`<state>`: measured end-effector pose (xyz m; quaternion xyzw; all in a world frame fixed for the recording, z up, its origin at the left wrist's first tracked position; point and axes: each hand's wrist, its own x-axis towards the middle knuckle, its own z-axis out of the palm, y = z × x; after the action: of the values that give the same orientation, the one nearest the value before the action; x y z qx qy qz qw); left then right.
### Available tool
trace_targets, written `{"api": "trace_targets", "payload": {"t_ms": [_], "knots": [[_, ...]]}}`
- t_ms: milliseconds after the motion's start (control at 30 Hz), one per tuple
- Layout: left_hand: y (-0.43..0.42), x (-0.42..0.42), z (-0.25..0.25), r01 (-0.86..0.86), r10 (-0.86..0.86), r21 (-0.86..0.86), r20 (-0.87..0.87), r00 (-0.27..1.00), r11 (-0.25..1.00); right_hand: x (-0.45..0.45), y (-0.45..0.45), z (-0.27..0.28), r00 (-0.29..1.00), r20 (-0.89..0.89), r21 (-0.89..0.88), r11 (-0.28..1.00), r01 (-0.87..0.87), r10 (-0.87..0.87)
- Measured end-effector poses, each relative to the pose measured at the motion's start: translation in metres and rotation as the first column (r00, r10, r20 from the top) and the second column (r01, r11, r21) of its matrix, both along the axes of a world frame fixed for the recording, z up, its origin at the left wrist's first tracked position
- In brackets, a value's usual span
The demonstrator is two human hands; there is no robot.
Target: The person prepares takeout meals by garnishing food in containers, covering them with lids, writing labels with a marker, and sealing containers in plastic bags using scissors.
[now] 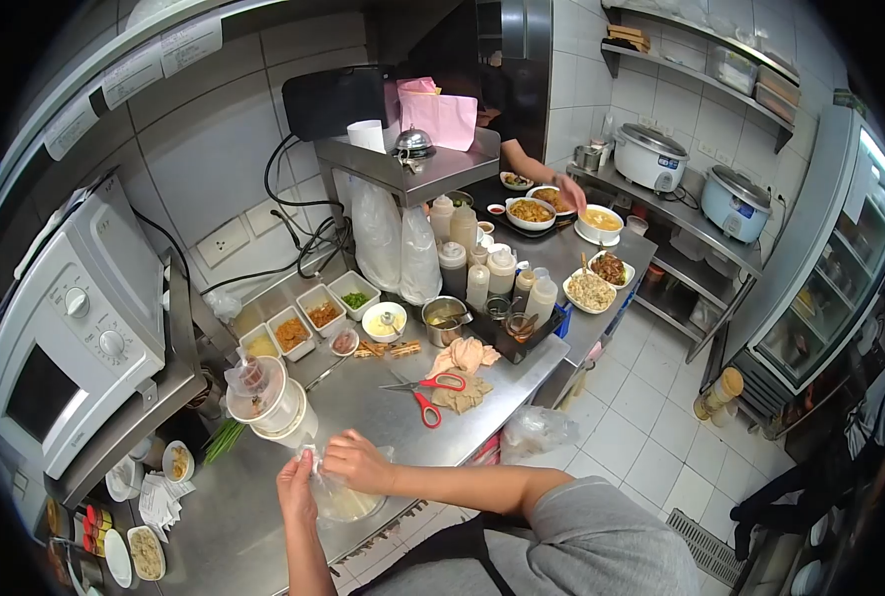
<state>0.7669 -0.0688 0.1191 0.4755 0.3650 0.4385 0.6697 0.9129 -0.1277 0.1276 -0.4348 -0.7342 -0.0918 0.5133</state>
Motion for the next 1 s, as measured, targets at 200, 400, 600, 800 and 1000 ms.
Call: {"api": "trace_targets", "payload": {"t_ms": [200,400,600,800,1000], "knots": [[0.024,-0.034,-0.071,-0.26,0.329,0.284,-0.232,0.916,0.923,0.027,-0.047,-0.043,0.985,-0.166,-0.37,0.922,-0.113,0.054],[0.013,-0.023,-0.038,-0.175,0.284,0.399,-0.233,0.93,0.9,0.032,-0.04,-0.049,0.969,-0.234,-0.669,0.737,-0.1,-0.082],[-0.004,-0.031,0.028,0.641,-0.095,0.519,-0.73,0.676,0.566,0.048,-0.017,-0.017,0.921,0.383,-0.676,0.703,0.221,0.078],[0.024,-0.044,-0.009,0.72,-0.018,0.506,-0.813,0.583,0.475,0.054,-0.032,0.004,0.779,0.552,-0.665,0.72,0.197,0.297],[0.015,-0.032,-0.036,0.441,0.128,0.688,-0.609,0.782,0.577,0.024,-0.001,-0.01,0.802,-0.011,-0.337,0.753,-0.565,0.597]]}}
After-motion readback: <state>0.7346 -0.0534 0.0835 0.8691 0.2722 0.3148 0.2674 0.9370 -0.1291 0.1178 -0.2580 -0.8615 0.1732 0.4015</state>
